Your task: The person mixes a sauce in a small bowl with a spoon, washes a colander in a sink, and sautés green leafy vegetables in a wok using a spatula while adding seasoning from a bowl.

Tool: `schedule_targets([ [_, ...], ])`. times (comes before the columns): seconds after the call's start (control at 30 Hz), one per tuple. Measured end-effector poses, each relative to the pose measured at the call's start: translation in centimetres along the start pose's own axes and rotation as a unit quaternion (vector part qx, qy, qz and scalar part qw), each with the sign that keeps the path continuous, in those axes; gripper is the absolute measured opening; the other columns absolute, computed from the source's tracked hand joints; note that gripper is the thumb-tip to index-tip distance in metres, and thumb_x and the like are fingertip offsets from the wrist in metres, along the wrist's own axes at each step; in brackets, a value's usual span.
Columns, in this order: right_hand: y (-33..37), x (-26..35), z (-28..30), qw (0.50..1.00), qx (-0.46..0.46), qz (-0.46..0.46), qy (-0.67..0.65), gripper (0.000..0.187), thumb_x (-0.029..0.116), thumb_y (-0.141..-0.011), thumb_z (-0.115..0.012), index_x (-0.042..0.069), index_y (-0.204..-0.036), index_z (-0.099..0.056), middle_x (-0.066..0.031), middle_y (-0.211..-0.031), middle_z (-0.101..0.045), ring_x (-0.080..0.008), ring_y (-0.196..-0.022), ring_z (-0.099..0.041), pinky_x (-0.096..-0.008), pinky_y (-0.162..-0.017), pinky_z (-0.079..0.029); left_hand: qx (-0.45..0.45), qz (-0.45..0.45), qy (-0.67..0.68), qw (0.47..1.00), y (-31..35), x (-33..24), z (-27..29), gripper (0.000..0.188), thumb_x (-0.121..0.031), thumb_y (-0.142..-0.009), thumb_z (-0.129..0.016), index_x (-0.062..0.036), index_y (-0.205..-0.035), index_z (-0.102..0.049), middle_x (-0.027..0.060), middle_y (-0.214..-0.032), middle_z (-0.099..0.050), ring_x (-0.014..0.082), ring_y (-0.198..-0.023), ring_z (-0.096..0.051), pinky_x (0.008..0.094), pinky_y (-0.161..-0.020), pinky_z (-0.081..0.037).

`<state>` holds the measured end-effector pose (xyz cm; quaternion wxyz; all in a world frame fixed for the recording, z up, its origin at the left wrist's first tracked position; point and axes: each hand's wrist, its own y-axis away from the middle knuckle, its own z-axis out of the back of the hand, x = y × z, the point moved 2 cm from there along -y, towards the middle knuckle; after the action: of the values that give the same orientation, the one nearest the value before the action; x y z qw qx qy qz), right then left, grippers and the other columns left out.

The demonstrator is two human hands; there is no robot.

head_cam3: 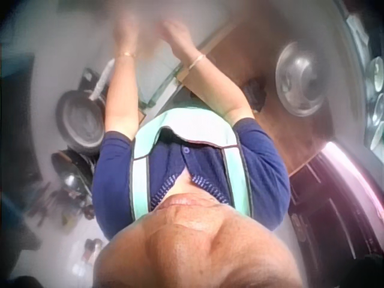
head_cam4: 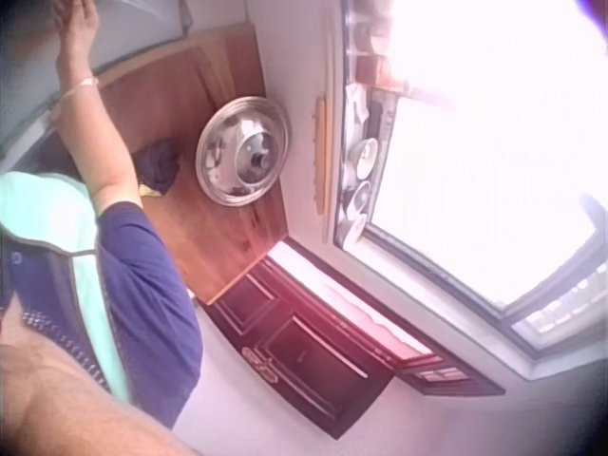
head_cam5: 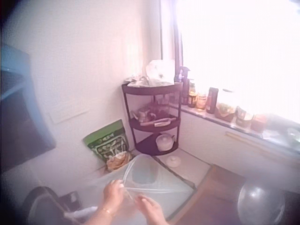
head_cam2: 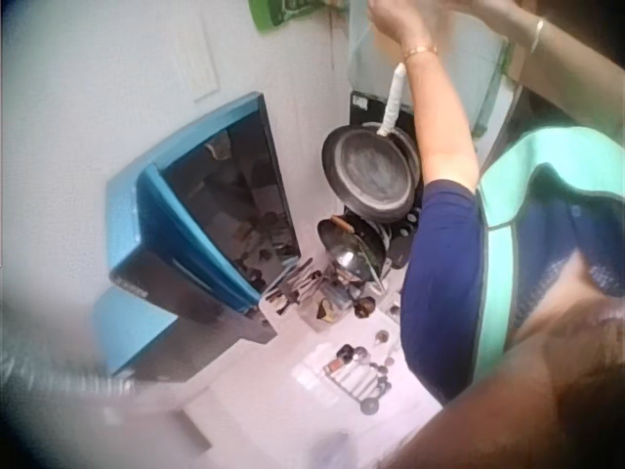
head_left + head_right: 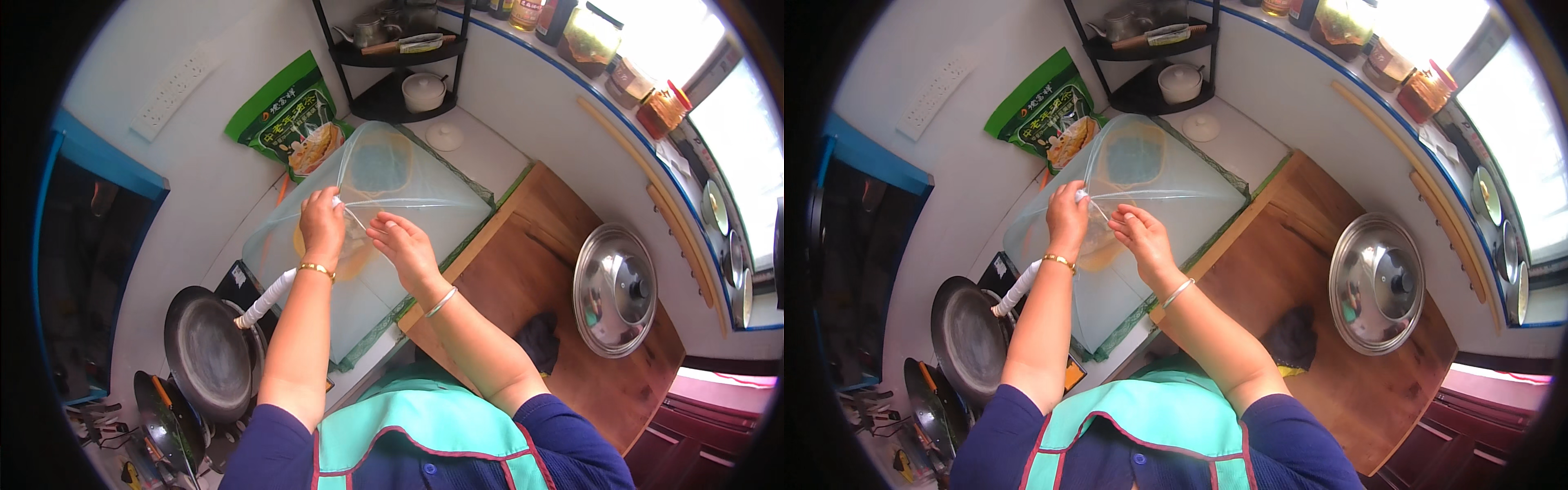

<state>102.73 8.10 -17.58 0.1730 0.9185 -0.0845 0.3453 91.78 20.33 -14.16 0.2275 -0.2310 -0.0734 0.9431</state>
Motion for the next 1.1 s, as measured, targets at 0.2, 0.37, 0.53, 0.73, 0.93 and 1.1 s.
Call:
schedule_targets([
  [0.2, -0.4, 2.4, -0.7, 0.999, 0.007, 0.037, 0.019, 0.037, 0.016, -0.098, -0.047, -0.005, -0.128, -0.048, -0.0158, -0.122, -0.057, -0.0233, -0.112, -0.058, -0.0324, -0.096, -0.047, -0.116, -0.052, 0.050, 0.991, 0.2, -3.4, 2.6, 0.029, -0.007, -0.078, -0.069, -0.0068, -0.106, -0.063, 0.0109, -0.099, -0.065, 0.0296, -0.098, -0.058, 0.0391, -0.084, -0.048],
  [0.37, 3.0, 5.3, -2.0, 0.988, 0.024, 0.141, 0.050, 0.034, 0.015, -0.097, -0.049, -0.003, -0.126, -0.051, -0.0131, -0.121, -0.058, -0.0213, -0.112, -0.058, -0.0324, -0.096, -0.046, -0.130, -0.098, 0.128, 0.978, 1.0, -8.0, 5.4, 0.028, -0.008, -0.078, -0.070, -0.0064, -0.105, -0.064, 0.0100, -0.097, -0.066, 0.0282, -0.095, -0.059, 0.0377, -0.082, -0.049],
  [0.53, 9.5, 7.4, -2.2, 0.970, -0.021, 0.211, 0.118, 0.032, 0.014, -0.097, -0.049, -0.001, -0.125, -0.053, -0.0094, -0.120, -0.059, -0.0193, -0.111, -0.058, -0.0311, -0.095, -0.045, -0.130, -0.217, 0.175, 0.951, 3.8, -11.9, 7.6, 0.025, -0.005, -0.078, -0.069, -0.0052, -0.103, -0.064, 0.0099, -0.097, -0.066, 0.0289, -0.094, -0.059, 0.0379, -0.080, -0.049],
  [0.73, 16.7, 9.3, -0.2, 0.940, -0.109, 0.300, 0.118, 0.031, 0.010, -0.097, -0.049, -0.002, -0.126, -0.052, -0.0085, -0.118, -0.060, -0.0172, -0.108, -0.058, -0.0290, -0.092, -0.046, -0.098, -0.356, 0.252, 0.894, 8.2, -18.3, 7.0, 0.025, -0.003, -0.077, -0.068, -0.0042, -0.101, -0.063, 0.0109, -0.097, -0.066, 0.0300, -0.095, -0.059, 0.0380, -0.080, -0.049],
  [0.93, 26.9, 10.9, 1.1, 0.895, -0.173, 0.380, 0.157, 0.037, 0.005, -0.096, -0.046, -0.005, -0.131, -0.045, -0.0120, -0.125, -0.055, -0.0195, -0.117, -0.053, -0.0302, -0.100, -0.041, -0.010, -0.489, 0.338, 0.804, 12.1, -26.9, 7.3, 0.024, 0.002, -0.076, -0.067, -0.0034, -0.099, -0.064, 0.0110, -0.096, -0.067, 0.0290, -0.095, -0.061, 0.0359, -0.081, -0.050],
  [1.1, 30.1, 12.0, 9.2, 0.852, -0.278, 0.421, 0.139, 0.036, 0.005, -0.096, -0.044, -0.005, -0.131, -0.045, -0.0120, -0.124, -0.055, -0.0179, -0.115, -0.053, -0.0310, -0.101, -0.041, 0.076, -0.576, 0.369, 0.725, 17.0, -35.1, -0.6, 0.031, 0.001, -0.073, -0.066, -0.0090, -0.103, -0.063, 0.0055, -0.095, -0.067, 0.0266, -0.095, -0.061, 0.0334, -0.080, -0.052],
])
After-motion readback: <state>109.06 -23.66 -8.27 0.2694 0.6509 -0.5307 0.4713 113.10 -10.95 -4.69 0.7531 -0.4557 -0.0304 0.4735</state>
